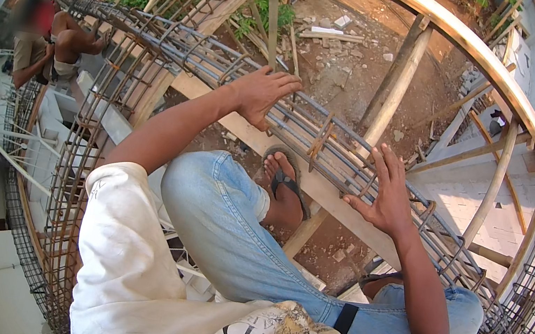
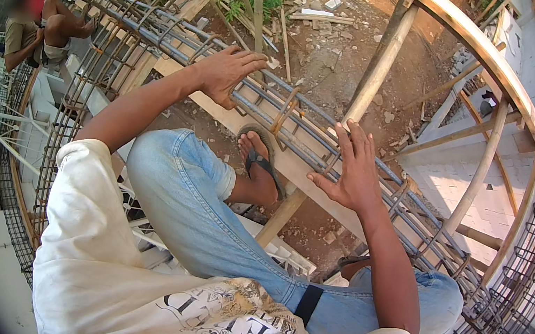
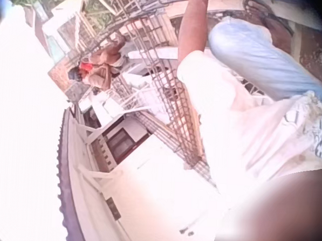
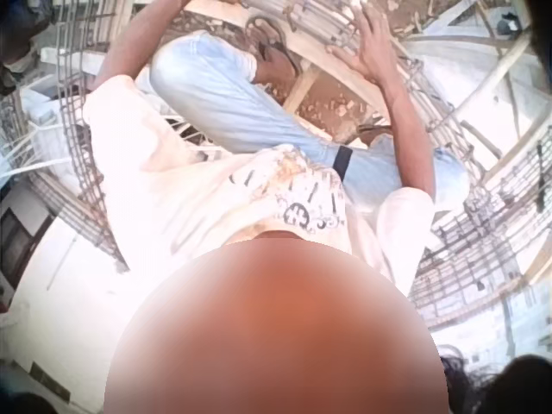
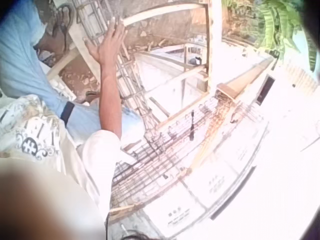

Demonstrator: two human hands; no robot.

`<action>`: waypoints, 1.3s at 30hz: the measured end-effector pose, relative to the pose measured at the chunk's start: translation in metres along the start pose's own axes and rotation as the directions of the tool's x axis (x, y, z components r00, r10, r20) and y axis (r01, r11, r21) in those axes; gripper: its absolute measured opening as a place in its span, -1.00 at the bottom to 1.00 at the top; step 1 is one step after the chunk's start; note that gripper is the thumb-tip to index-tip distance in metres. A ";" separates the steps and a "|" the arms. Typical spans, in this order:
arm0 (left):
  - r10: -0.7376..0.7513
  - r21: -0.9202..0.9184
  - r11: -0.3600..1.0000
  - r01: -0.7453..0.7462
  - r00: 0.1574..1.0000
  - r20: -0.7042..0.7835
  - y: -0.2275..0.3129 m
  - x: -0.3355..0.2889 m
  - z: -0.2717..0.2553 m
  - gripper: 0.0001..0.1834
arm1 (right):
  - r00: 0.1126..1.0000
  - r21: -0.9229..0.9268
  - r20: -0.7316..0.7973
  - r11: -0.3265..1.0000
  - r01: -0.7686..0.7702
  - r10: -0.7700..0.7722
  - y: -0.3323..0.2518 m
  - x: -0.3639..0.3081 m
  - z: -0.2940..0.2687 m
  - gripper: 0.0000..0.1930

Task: The person ties rebar segments together using wire and a hand tool while seated on a wooden beam at a construction site. They repeatedly wrap wire around intersecting bars and twist it to secure the cage structure.

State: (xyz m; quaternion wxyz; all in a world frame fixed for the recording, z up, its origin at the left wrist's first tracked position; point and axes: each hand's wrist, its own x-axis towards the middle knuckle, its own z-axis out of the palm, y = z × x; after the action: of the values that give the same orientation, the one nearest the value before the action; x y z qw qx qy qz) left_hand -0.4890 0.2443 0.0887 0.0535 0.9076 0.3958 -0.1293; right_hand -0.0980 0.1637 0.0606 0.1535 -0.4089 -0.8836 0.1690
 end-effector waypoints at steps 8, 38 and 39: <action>0.022 -0.088 0.996 -0.027 0.998 -0.059 -0.006 0.001 0.001 0.22 | 1.000 0.057 -0.025 0.998 0.014 -0.013 0.004 -0.002 0.001 0.09; 0.085 -0.209 0.974 -0.086 0.996 -0.015 0.072 0.058 -0.013 0.45 | 0.997 0.117 -0.071 0.993 -0.018 0.027 0.011 -0.005 0.008 0.27; 0.094 -0.220 0.971 -0.098 0.995 -0.029 0.073 0.057 -0.013 0.40 | 0.997 0.115 -0.069 0.993 -0.016 0.024 0.011 -0.005 0.008 0.27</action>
State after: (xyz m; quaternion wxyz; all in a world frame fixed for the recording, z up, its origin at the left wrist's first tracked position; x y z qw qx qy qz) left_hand -0.3956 0.2378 0.0852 0.1568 0.9152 0.3638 -0.0735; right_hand -0.0909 0.1655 0.0482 0.2060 -0.4141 -0.8623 0.2062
